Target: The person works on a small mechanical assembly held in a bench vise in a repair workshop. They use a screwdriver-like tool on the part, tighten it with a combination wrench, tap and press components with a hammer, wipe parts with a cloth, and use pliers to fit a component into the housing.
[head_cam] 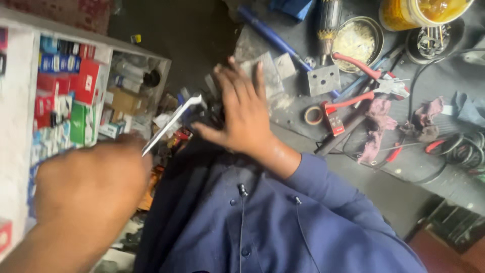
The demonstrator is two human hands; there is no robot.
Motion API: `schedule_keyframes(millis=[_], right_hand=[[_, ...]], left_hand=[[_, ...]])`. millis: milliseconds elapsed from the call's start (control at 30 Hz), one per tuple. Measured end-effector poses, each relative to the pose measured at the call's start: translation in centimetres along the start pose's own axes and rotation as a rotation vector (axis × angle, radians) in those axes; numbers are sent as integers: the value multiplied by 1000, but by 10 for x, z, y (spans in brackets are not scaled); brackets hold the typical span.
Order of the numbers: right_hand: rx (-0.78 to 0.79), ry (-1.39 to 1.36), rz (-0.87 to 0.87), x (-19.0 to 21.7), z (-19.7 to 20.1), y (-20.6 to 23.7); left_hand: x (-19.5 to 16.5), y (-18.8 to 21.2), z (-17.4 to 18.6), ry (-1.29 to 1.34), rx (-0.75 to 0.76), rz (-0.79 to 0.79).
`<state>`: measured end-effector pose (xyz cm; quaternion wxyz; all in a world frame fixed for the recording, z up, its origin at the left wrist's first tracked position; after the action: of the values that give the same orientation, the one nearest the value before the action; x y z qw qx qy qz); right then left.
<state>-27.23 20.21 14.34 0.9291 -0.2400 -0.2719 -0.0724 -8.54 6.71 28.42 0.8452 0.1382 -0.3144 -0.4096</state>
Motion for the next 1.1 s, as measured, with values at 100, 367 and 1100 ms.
schedule_keyframes(millis=[100,367,1100], right_hand=[[52,-54,-12,-6,-4,-4],[71,-49,-40,-10,3,-13],[-68,-23,-53,18,3,2]], left_hand=[[30,-48,-60,188,-165,26],[-88,-323,-43,683,-1014,-787],[-62,-248,-26,603,-992,-372]])
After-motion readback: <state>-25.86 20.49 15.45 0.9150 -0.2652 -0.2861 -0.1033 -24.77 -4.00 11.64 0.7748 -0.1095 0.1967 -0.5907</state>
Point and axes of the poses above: each hand's wrist, its own y-axis away from the middle knuckle, its own z-axis out of the back of the hand, x = y × z, the point moved 1 cm from there along -y, towards the middle knuckle, and after that the axes turned 9 degrees about z, right-handed, at the moved point
